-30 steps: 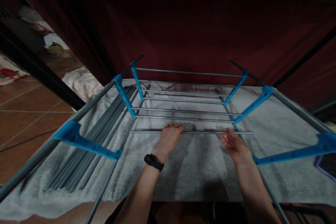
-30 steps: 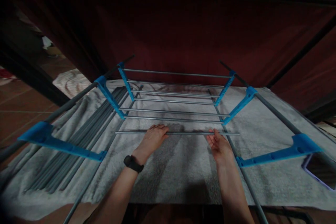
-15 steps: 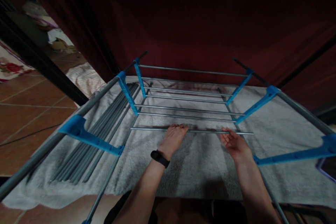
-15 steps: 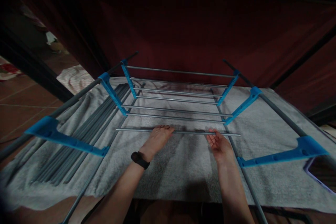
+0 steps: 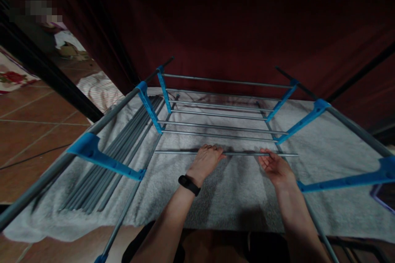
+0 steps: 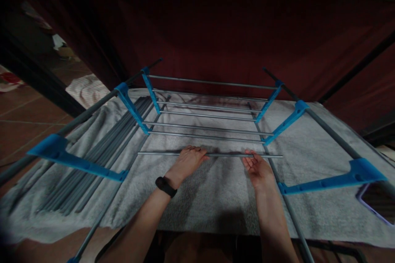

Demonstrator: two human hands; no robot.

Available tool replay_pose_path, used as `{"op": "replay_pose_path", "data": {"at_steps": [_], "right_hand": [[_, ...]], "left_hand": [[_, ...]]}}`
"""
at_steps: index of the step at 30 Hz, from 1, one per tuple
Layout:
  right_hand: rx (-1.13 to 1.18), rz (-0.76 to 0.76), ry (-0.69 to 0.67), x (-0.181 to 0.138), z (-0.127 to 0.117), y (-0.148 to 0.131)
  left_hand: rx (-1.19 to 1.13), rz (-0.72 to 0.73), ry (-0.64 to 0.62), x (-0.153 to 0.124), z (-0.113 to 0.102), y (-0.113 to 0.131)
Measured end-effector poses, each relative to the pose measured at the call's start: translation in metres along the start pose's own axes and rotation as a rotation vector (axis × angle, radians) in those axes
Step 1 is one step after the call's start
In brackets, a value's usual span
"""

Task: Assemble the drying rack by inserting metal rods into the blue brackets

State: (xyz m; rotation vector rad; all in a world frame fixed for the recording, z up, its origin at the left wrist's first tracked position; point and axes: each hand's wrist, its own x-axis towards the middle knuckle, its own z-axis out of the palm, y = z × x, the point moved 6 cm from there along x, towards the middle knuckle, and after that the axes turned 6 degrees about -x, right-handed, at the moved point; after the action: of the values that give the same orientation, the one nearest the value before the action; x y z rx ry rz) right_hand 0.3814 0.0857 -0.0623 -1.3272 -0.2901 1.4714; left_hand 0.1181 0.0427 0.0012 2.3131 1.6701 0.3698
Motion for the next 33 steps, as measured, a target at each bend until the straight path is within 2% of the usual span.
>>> {"op": "replay_pose_path", "data": {"at_steps": [12, 33], "right_hand": [[0.029, -0.006, -0.003, -0.001, 0.003, 0.002], [0.184, -0.159, 0.012, -0.007, 0.001, 0.000]], "left_hand": [[0.008, -0.073, -0.061, 0.000, -0.009, -0.006], [0.027, -0.086, -0.075, 0.005, -0.010, -0.015]]}}
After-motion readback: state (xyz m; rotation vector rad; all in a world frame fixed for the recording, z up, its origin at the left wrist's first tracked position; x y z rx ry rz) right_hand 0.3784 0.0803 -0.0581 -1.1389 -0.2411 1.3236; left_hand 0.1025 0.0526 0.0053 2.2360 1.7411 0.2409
